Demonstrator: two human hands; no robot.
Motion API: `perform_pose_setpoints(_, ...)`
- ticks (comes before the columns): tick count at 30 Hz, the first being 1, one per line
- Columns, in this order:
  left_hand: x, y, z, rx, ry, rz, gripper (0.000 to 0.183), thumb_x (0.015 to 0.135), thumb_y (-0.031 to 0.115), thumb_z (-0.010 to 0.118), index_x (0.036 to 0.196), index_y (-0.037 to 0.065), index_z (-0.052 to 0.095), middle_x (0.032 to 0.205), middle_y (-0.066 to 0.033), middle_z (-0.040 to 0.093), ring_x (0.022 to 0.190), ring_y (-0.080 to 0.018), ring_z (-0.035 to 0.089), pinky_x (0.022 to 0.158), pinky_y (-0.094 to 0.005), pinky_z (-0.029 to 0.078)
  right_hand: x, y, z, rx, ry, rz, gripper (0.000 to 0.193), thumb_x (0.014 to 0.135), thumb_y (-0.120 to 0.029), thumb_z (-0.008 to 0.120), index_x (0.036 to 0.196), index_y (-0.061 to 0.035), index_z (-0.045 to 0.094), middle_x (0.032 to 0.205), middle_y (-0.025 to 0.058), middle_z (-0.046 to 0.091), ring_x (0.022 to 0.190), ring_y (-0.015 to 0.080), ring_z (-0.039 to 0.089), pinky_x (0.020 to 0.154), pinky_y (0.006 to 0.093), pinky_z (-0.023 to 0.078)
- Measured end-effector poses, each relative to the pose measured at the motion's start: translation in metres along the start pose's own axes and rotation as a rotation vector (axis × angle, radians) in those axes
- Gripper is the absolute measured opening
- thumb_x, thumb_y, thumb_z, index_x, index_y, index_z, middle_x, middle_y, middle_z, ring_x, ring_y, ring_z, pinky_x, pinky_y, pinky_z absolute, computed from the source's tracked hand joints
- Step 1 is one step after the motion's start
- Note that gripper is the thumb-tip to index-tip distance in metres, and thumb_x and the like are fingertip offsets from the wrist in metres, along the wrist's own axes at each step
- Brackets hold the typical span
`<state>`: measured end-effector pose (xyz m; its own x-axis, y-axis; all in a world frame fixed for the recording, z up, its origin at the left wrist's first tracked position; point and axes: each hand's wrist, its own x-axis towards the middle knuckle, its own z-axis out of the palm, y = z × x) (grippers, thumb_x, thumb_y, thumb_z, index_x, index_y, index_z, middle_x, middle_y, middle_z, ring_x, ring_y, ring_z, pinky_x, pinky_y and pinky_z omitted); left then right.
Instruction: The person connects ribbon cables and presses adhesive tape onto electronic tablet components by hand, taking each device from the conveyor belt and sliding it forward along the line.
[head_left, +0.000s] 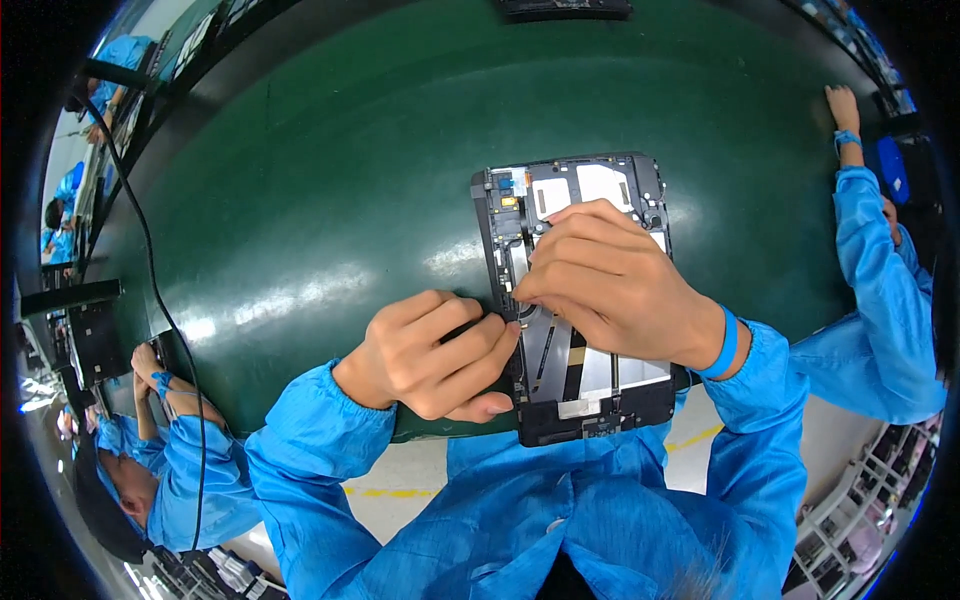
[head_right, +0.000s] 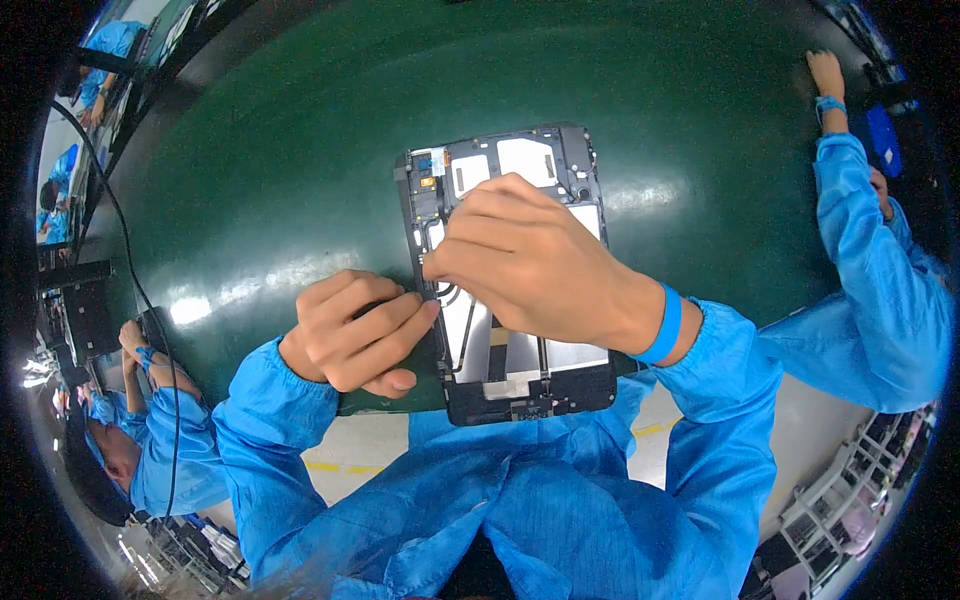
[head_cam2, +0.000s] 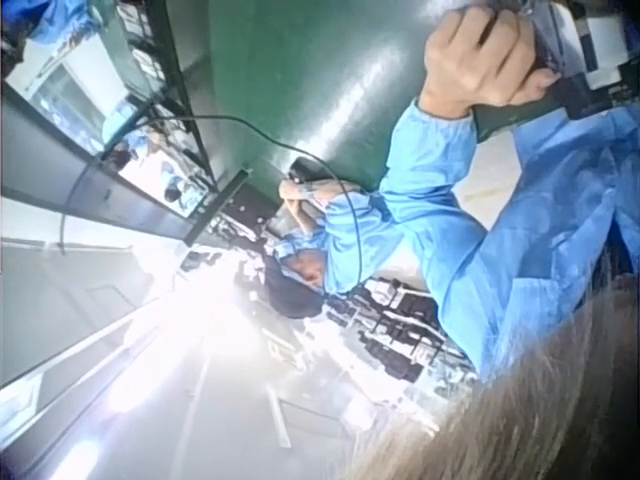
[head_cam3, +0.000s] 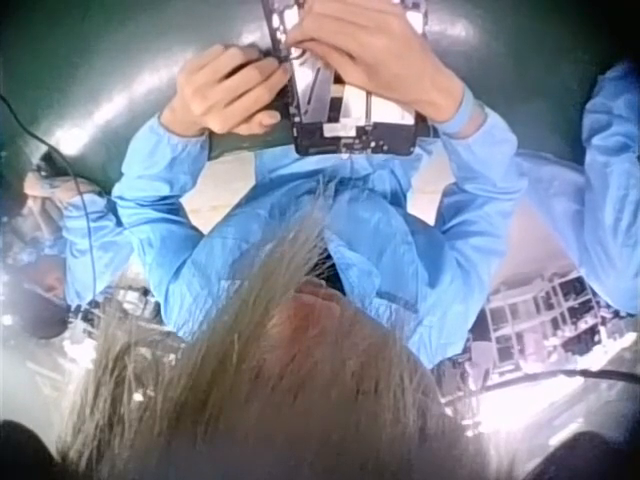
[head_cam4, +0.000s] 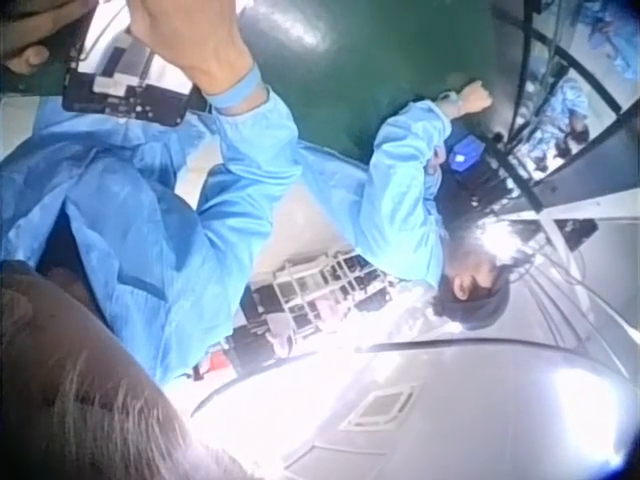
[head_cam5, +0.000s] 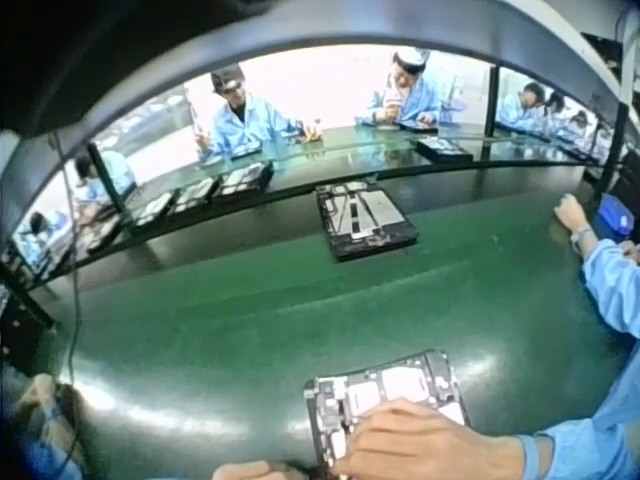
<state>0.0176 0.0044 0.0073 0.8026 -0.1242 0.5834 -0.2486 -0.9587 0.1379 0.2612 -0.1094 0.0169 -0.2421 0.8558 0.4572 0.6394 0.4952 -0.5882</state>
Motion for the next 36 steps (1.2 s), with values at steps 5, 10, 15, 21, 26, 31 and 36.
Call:
perform_pose_setpoints(5,0.001,-0.001,-0.001,-0.021,-0.036,-0.015,0.052,0.112,0.043,0.054,0.104,0.000,0.082,0.093,-0.0103,0.075,0.078,-0.0252,0.070,0.064,-0.0353,0.058,-0.001,0.001,-0.001,-0.007,-0.012,-0.001,0.026,0.076,0.002,0.084,0.100,-0.0069,0.078,0.096,0.0052,0.072,0.098,0.0262,0.070,0.102,0.0459,0.057)
perform_pose_setpoints(10,0.005,-0.002,0.002,-0.014,-0.023,-0.014,0.051,0.112,0.043,0.054,0.100,0.001,0.081,0.092,-0.0087,0.074,0.079,-0.0246,0.070,0.062,-0.0350,0.057,-0.001,0.001,-0.001,-0.001,0.005,-0.008,0.027,0.075,0.003,0.084,0.100,-0.0070,0.078,0.096,0.0050,0.072,0.098,0.0261,0.070,0.101,0.0458,0.057)
perform_pose_setpoints(15,0.012,-0.002,-0.003,0.003,-0.053,-0.004,0.033,0.100,0.038,0.073,0.095,0.005,0.077,0.093,-0.0073,0.073,0.082,-0.0239,0.071,0.066,-0.0319,0.055,-0.001,0.002,0.000,-0.005,-0.004,-0.016,0.027,0.076,0.002,0.083,0.101,-0.0067,0.078,0.097,0.0051,0.073,0.099,0.0263,0.070,0.101,0.0452,0.057)
perform_pose_setpoints(21,0.010,-0.008,0.002,0.012,-0.032,0.033,0.033,0.096,0.038,0.077,0.092,0.005,0.076,0.092,-0.0063,0.073,0.081,-0.0234,0.069,0.066,-0.0320,0.056,-0.002,0.004,0.004,0.004,0.039,-0.061,0.024,0.079,-0.001,0.079,0.102,-0.0063,0.077,0.093,0.0056,0.068,0.100,0.0282,0.068,0.094,0.0419,0.052)
perform_pose_setpoints(26,0.001,-0.013,0.009,0.088,0.026,0.125,0.042,0.107,0.038,0.063,0.095,0.003,0.082,0.088,-0.0063,0.072,0.075,-0.0219,0.066,0.062,-0.0332,0.055,-0.002,0.007,0.008,-0.028,0.043,-0.070,0.025,0.076,-0.002,0.081,0.101,-0.0066,0.079,0.094,0.0048,0.069,0.100,0.0270,0.068,0.093,0.0420,0.053)
perform_pose_setpoints(31,0.007,-0.017,0.008,0.074,0.051,0.128,0.036,0.095,0.037,0.077,0.092,0.001,0.078,0.088,-0.0068,0.072,0.074,-0.0208,0.064,0.060,-0.0319,0.050,-0.001,0.004,0.009,-0.147,0.071,-0.070,0.022,0.078,-0.003,0.083,0.100,-0.0070,0.080,0.093,0.0038,0.071,0.098,0.0257,0.067,0.093,0.0418,0.052)
perform_pose_setpoints(36,0.005,-0.019,0.008,0.080,0.029,0.106,0.035,0.095,0.038,0.077,0.092,0.004,0.078,0.091,-0.0065,0.072,0.074,-0.0202,0.064,0.059,-0.0322,0.050,-0.001,0.006,0.012,-0.190,0.123,-0.055,0.018,0.083,-0.007,0.085,0.101,-0.0072,0.080,0.091,0.0045,0.072,0.094,0.0257,0.067,0.092,0.0415,0.052)
